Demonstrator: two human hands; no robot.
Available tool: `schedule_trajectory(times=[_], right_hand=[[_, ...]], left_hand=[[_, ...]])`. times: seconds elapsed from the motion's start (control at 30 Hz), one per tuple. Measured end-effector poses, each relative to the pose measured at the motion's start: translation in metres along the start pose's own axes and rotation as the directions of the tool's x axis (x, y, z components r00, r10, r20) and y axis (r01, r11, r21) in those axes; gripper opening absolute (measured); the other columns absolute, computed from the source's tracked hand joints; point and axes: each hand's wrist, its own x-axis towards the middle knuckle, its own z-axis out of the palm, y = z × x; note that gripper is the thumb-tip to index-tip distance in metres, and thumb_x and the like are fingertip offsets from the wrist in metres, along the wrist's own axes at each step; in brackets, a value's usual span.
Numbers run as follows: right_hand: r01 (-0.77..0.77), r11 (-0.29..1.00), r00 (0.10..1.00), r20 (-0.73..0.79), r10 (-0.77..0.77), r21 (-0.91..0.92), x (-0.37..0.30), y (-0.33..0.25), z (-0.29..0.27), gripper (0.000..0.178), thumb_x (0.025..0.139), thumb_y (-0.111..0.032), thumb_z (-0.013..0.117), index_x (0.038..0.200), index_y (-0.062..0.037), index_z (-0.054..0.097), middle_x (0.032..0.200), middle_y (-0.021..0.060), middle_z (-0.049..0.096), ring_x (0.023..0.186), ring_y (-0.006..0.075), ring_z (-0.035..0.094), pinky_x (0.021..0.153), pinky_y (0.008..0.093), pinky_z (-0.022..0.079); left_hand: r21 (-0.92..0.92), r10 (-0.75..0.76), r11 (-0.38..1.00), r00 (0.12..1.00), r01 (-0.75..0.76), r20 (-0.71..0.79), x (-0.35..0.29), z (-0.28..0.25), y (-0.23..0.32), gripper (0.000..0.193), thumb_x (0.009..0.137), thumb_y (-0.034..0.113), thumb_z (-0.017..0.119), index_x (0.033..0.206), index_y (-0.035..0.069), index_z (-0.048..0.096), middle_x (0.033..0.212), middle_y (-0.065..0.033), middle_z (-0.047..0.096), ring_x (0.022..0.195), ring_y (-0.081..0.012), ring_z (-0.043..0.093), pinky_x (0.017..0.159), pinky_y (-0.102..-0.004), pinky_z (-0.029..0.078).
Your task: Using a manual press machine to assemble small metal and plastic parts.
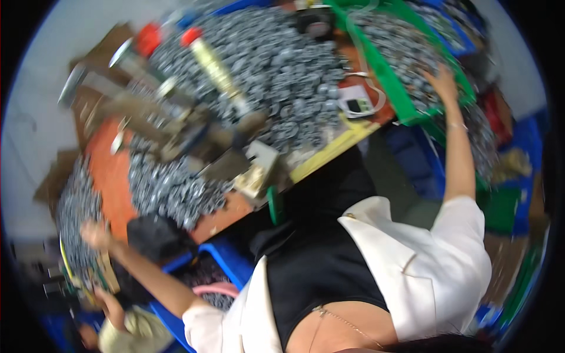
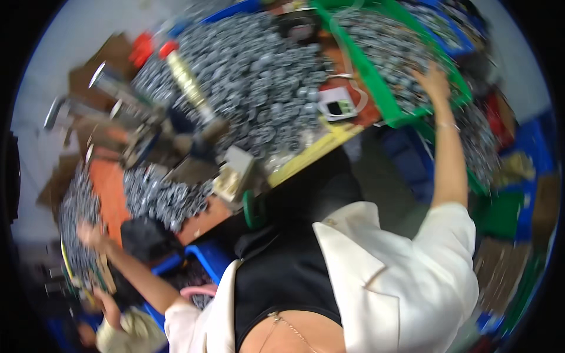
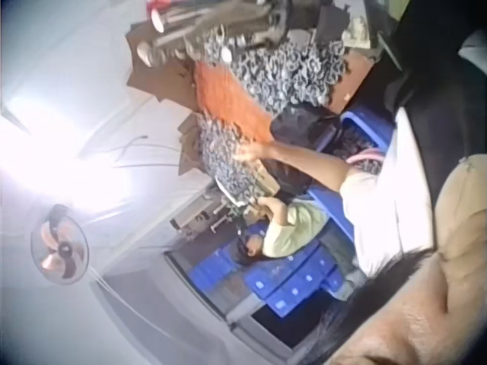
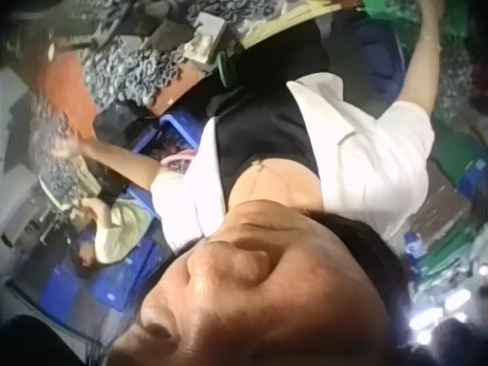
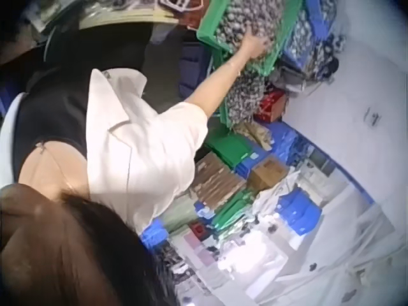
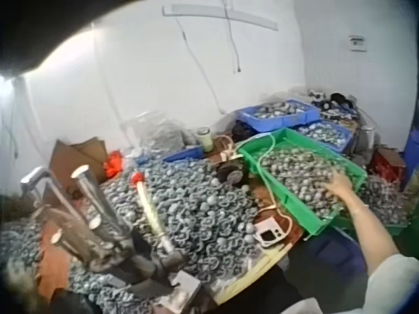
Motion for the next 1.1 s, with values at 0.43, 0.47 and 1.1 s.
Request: schedule_trajectory(times=[0.43, 0.47, 1.1], right_hand=[[-0.118, -0.104, 0.938, 0.145, 0.315, 0.988, 0.149, -0.031, -0.020, 0.018, 0.076, -0.015, 0.072, 0.078, -0.0015, 0.060, 0.072, 0.0049, 0.057, 0.059, 0.0151, 0.057, 0.047, 0.0304, 0.045], [-0.021, -0.111, 0.950, 0.054, 0.308, 0.994, 0.165, -0.028, -0.037, 0.020, 0.075, -0.016, 0.073, 0.077, -0.0014, 0.060, 0.072, 0.0046, 0.058, 0.059, 0.0149, 0.057, 0.048, 0.0300, 0.046], [0.148, 0.976, 0.976, 0.134, -0.170, 0.160, 0.115, -0.010, -0.128, 0.048, 0.080, -0.048, 0.063, 0.092, -0.0017, 0.065, 0.085, 0.0200, 0.064, 0.080, 0.0334, 0.062, 0.072, 0.0420, 0.046]], left_hand=[[0.113, 0.033, 0.984, 0.753, -0.141, 0.658, -0.156, 0.076, 0.218, 0.062, 0.088, 0.036, 0.058, 0.138, 0.006, 0.036, 0.144, -0.0232, 0.029, 0.134, -0.0357, 0.026, 0.104, -0.0550, 0.022], [0.112, 0.046, 0.982, 0.768, -0.151, 0.638, -0.155, 0.087, 0.216, 0.061, 0.088, 0.035, 0.058, 0.137, 0.005, 0.037, 0.143, -0.0231, 0.032, 0.131, -0.0350, 0.030, 0.102, -0.0538, 0.023], [0.025, -0.052, 0.999, 0.788, 0.047, 0.613, -0.079, 0.127, 0.113, 0.038, 0.084, 0.021, 0.063, 0.115, 0.000, 0.059, 0.109, -0.0203, 0.063, 0.103, -0.0352, 0.059, 0.090, -0.0402, 0.044]])
